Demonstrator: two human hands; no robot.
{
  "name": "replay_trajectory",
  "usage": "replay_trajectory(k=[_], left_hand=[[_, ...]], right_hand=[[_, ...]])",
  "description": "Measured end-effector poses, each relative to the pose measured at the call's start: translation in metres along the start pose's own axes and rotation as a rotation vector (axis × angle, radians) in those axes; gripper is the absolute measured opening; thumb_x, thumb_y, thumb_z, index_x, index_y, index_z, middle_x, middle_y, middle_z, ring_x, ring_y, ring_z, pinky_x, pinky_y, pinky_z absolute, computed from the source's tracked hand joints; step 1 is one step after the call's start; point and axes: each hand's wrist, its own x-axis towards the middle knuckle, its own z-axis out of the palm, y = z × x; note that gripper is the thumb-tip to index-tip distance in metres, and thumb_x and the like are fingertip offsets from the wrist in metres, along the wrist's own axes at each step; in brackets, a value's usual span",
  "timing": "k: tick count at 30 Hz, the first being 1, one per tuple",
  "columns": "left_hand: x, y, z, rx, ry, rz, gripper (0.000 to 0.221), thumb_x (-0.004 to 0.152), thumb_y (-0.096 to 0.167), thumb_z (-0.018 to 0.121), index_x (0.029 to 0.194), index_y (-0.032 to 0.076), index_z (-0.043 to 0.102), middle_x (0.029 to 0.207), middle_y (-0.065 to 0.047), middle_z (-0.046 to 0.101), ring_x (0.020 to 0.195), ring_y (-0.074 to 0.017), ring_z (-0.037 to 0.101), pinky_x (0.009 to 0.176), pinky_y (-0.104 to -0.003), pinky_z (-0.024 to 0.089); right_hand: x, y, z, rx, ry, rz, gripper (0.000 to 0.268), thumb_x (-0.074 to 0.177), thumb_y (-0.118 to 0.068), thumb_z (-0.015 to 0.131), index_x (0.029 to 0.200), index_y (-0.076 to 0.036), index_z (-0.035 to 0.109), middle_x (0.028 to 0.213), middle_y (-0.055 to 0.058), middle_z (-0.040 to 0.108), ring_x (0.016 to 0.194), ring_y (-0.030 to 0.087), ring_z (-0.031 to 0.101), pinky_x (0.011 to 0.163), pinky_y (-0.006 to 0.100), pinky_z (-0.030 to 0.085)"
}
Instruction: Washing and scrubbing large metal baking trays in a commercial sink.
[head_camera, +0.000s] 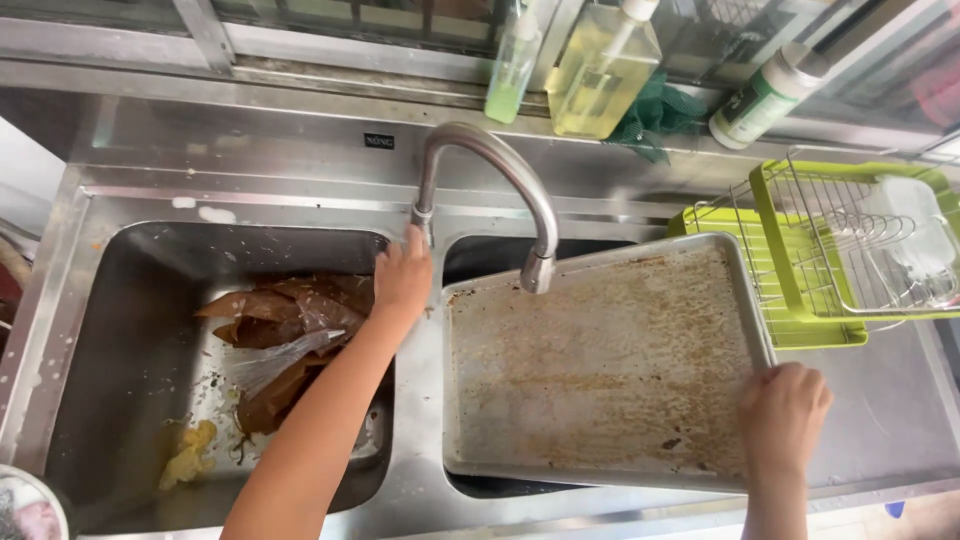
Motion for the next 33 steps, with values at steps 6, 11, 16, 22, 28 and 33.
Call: replay_trajectory(k=[6, 11, 16, 22, 28, 33], left_hand=[[-0.007, 0.021, 0.048, 0.309, 0.008, -0.116, 0.035, 0.087, 0.013, 0.061, 0.114, -0.001, 0.076, 0.13, -0.02, 0.063, 0.101, -0.0294, 0.062, 0.082, -0.041, 0.051], [-0.013, 0.088, 0.065, -0.5, -0.41, -0.237, 0.022, 0.094, 0.02, 0.063, 0.097, 0.004, 0.078, 0.098, -0.019, 0.077, 0.091, -0.0303, 0.074, 0.081, -0.042, 0.058], [0.009, 0.154, 0.009, -2.868, -0.367, -0.812, 0.037, 0.102, 0.031, 0.046, 0.113, 0.001, 0.065, 0.1, -0.019, 0.07, 0.09, -0.0282, 0.07, 0.076, -0.038, 0.06], [0.002, 0.133, 0.014, -3.129, -0.429, -0.343, 0.037, 0.104, 0.031, 0.049, 0.11, -0.002, 0.062, 0.093, -0.022, 0.068, 0.072, -0.0254, 0.063, 0.054, -0.029, 0.053], [-0.061, 0.054, -0.041, -3.016, 0.054, -0.587, 0.028, 0.105, 0.016, 0.045, 0.108, -0.004, 0.063, 0.069, -0.019, 0.064, 0.039, -0.0163, 0.048, 0.027, -0.023, 0.033], [-0.083, -0.025, -0.031, -2.949, 0.23, -0.658, 0.03, 0.104, 0.015, 0.04, 0.107, -0.006, 0.061, 0.072, -0.018, 0.063, 0.044, -0.0159, 0.05, 0.031, -0.023, 0.039]], right_hand=[[0.017, -0.026, -0.036, 0.138, -0.071, 0.034, 0.02, 0.101, -0.014, 0.063, 0.109, 0.003, 0.056, 0.109, 0.027, 0.06, 0.109, 0.045, 0.057, 0.095, 0.054, 0.049], [0.039, -0.016, -0.048, 0.273, -0.288, 0.068, 0.02, 0.096, -0.015, 0.062, 0.105, 0.001, 0.055, 0.109, 0.027, 0.061, 0.107, 0.046, 0.059, 0.094, 0.056, 0.048], [0.052, -0.03, -0.074, 0.36, -0.265, -0.17, 0.016, 0.088, -0.01, 0.061, 0.098, 0.0, 0.053, 0.105, 0.025, 0.058, 0.103, 0.048, 0.057, 0.091, 0.056, 0.047], [0.048, -0.023, -0.067, 0.568, -0.371, 0.014, 0.028, 0.086, -0.008, 0.062, 0.111, 0.001, 0.053, 0.104, 0.027, 0.064, 0.096, 0.045, 0.062, 0.086, 0.053, 0.05], [0.046, -0.023, -0.095, 0.775, -0.623, 0.362, 0.058, 0.078, -0.002, 0.065, 0.135, 0.0, 0.059, 0.091, 0.021, 0.071, 0.081, 0.028, 0.066, 0.073, 0.041, 0.05], [0.052, 0.107, -0.071, 1.005, -0.437, 0.378, 0.062, 0.068, 0.004, 0.061, 0.13, 0.003, 0.066, 0.089, 0.01, 0.07, 0.07, 0.019, 0.061, 0.061, 0.031, 0.047]])
